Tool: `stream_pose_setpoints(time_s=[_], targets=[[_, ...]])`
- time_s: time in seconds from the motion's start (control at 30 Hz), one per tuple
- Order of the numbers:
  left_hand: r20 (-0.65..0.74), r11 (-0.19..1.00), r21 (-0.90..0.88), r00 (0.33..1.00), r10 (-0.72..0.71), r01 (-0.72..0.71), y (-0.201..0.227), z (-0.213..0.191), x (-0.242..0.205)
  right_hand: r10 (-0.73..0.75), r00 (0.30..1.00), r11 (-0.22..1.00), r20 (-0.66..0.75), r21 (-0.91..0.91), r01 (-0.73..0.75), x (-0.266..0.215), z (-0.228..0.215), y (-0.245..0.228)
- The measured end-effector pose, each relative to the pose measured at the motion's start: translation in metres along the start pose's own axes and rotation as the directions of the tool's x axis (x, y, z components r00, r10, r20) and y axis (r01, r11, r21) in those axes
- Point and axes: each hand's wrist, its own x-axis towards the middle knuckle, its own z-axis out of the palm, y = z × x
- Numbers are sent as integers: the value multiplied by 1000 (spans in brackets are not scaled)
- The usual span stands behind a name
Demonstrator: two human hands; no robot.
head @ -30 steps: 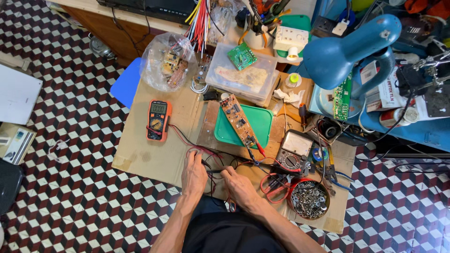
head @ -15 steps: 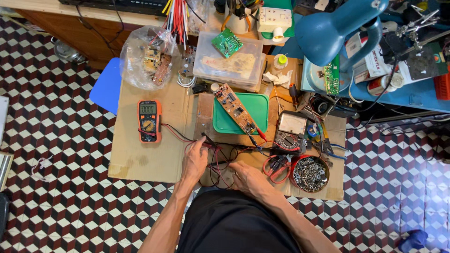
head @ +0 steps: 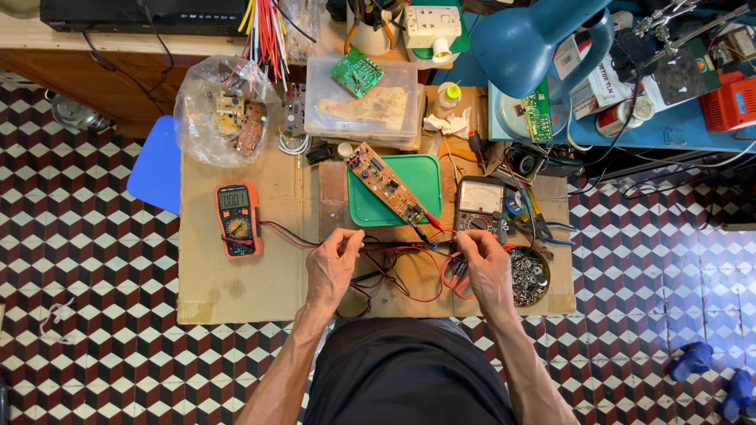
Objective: The person uses a multimeter to test a circuit board on a workbench. They connect the probes to various points on the board, check the readings, and then plug a power cord into a socket to power the board for further testing.
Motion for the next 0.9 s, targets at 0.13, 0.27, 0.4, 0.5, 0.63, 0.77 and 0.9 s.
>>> stream_pose_setpoints(time_s=[0.13, 0.27, 0.4, 0.5, 0.63, 0.77, 0.9], targets=[[24, 997, 66, 999, 40, -42, 9, 2, 0, 9, 998, 999, 65, 30, -11, 25, 12, 3], [17, 993, 74, 996, 91, -92, 14, 0, 0, 97, 992, 992, 81, 76, -103, 32, 17, 8], [15, 985, 131, 994, 111, -112, 22, -3, 6, 102, 989, 993, 110, 44, -107, 35, 17, 9], [23, 976, 153, 987, 157, -158, 26, -3, 13, 71, 987, 997, 141, 7, -72, 37, 17, 9], [79, 961, 218, 985, 154, -168, 34, -6, 21, -22, 982, 999, 186, 37, 16, 35, 17, 2], [69, 949, 258, 984, 167, -179, 39, -4, 24, -101, 980, 987, 170, -106, 121, 30, 13, -6], [37, 975, 192, 993, 109, -114, 39, 0, 24, -374, 911, 868, 171, -281, 410, 26, 12, -18]])
